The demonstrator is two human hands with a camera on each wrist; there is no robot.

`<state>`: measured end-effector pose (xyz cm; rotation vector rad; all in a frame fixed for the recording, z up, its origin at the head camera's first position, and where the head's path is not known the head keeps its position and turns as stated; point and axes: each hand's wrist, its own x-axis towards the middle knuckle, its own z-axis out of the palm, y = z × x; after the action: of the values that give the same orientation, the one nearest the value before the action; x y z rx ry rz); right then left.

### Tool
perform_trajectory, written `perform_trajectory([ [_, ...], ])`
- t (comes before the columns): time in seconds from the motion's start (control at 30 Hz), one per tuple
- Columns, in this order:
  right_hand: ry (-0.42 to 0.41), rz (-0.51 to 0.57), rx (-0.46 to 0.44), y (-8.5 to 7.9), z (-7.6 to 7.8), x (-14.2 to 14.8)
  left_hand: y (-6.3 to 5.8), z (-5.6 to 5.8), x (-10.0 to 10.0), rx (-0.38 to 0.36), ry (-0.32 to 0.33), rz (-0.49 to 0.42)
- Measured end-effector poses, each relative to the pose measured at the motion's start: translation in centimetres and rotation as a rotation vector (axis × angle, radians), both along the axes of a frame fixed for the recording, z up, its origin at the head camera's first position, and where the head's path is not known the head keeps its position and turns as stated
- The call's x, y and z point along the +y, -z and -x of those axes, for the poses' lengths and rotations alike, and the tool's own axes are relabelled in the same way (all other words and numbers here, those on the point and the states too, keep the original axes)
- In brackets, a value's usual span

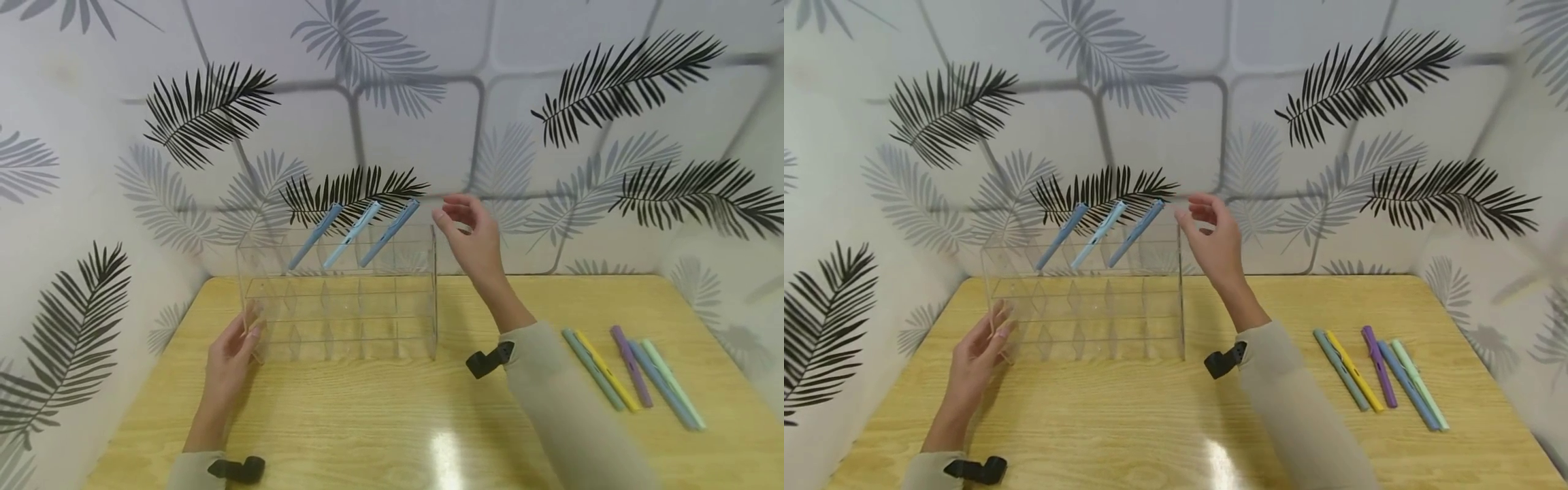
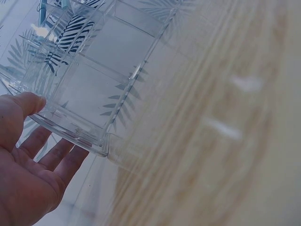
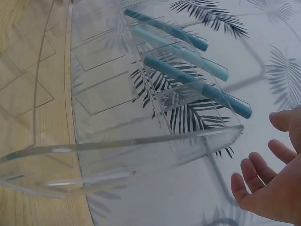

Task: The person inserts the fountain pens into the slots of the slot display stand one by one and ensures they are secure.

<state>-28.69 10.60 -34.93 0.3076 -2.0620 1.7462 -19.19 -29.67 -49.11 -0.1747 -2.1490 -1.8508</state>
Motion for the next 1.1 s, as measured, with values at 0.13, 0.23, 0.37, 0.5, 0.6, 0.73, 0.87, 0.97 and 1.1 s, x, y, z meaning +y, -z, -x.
perform_trajectory([
  [0.13, -0.026, 0.028, -0.010, 0.5, -1.5, 1.7, 0.1, -0.1, 0.1, 0.008, 0.006, -0.009],
  [0.23, -0.037, 0.027, -0.025, 1.1, -2.6, 3.0, 0.1, -0.2, 0.1, 0.000, 0.005, -0.015],
  [0.37, -0.040, -0.016, -0.033, 2.1, -3.9, 4.6, 0.2, -0.2, 0.0, -0.010, -0.003, 0.007],
  [0.5, -0.022, -0.062, -0.048, 3.4, -5.3, 6.1, 0.1, 0.0, -0.2, 0.000, -0.014, 0.037],
  [0.6, 0.008, -0.077, -0.057, 4.4, -6.3, 7.2, 0.0, 0.3, -0.3, 0.004, -0.017, 0.052],
  [0.73, 0.049, -0.097, -0.057, 5.3, -7.6, 8.3, -0.2, 0.3, -0.3, 0.001, -0.019, 0.067],
  [0.87, 0.074, -0.130, -0.059, 5.8, -9.0, 9.3, -0.2, 0.1, 0.0, -0.015, -0.016, 0.066],
  [0.97, 0.093, -0.158, -0.061, 6.4, -9.7, 10.1, -0.2, 0.0, 0.1, -0.020, -0.015, 0.061],
  [1.1, 0.138, -0.194, -0.083, 7.4, -10.4, 11.5, -0.1, 0.0, 0.2, -0.017, -0.014, 0.056],
])
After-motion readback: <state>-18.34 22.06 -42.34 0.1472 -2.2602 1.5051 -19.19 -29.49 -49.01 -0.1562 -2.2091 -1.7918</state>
